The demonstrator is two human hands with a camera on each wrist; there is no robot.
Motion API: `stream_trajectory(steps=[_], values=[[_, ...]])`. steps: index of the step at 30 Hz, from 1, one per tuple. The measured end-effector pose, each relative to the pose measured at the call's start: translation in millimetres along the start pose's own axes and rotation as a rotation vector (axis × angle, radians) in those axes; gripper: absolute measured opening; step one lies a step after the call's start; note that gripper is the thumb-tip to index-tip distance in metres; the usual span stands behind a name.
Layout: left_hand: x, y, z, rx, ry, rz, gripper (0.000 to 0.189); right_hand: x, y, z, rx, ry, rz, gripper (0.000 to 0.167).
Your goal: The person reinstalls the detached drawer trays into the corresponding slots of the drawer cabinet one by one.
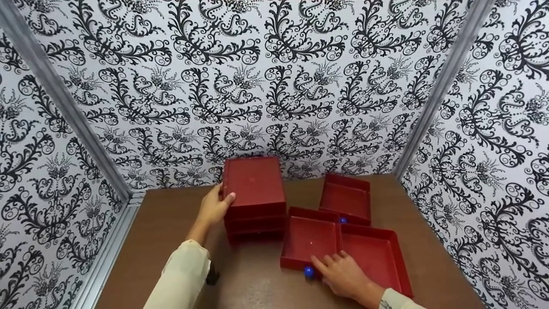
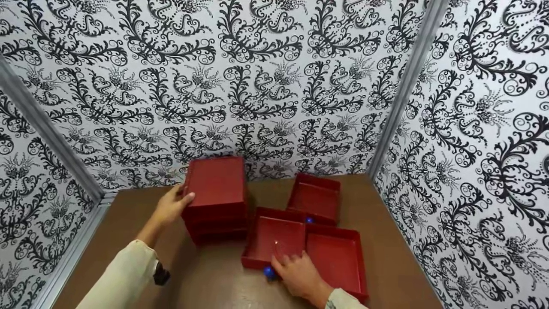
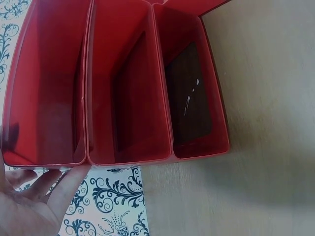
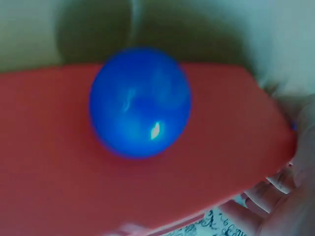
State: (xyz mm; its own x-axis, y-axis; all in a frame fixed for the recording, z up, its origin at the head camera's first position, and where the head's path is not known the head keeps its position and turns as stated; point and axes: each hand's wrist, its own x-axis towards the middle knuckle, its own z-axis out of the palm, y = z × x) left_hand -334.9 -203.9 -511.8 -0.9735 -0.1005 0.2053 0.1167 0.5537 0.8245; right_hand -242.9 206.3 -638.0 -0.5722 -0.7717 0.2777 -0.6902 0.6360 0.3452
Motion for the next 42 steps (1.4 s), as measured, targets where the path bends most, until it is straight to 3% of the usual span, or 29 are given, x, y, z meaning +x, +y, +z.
stream_trajectory(steps=[3, 8, 13, 22, 34, 37, 40, 42], values=[[-0.2, 0.0, -1.2, 0.003, 0.009, -0.008, 0.058, 0.2, -5, 1, 0.011, -0.031, 0.023, 0.061], [0.2, 1.2, -3.4, 0.02, 0.01, -0.003, 0.06, 2.2, -12, -3, 0.068, -0.079, 0.106, 0.066], [-0.2, 3.2, -4.0, 0.042, 0.001, -0.011, 0.063, 0.6, -14, -6, 0.076, -0.005, 0.127, 0.059], [-1.6, -1.6, -4.8, 0.053, 0.012, 0.008, 0.062, -4.3, -14, -9, 0.152, 0.1, 0.095, 0.053], [-1.1, -1.1, -4.5, 0.055, 0.011, -0.013, 0.061, -17.0, -27, -30, 0.391, -0.042, 0.085, 0.062], [-0.3, 0.1, -4.7, 0.06, 0.014, -0.011, 0.06, -20.5, -33, -37, 0.457, -0.082, 0.09, 0.056], [0.1, 1.3, -5.3, 0.063, 0.015, -0.009, 0.061, -25.5, -39, -42, 0.454, -0.099, 0.089, 0.057], [0.4, 1.9, -5.8, 0.06, 0.014, -0.007, 0.061, -29.3, -44, -42, 0.412, -0.065, 0.069, 0.061]])
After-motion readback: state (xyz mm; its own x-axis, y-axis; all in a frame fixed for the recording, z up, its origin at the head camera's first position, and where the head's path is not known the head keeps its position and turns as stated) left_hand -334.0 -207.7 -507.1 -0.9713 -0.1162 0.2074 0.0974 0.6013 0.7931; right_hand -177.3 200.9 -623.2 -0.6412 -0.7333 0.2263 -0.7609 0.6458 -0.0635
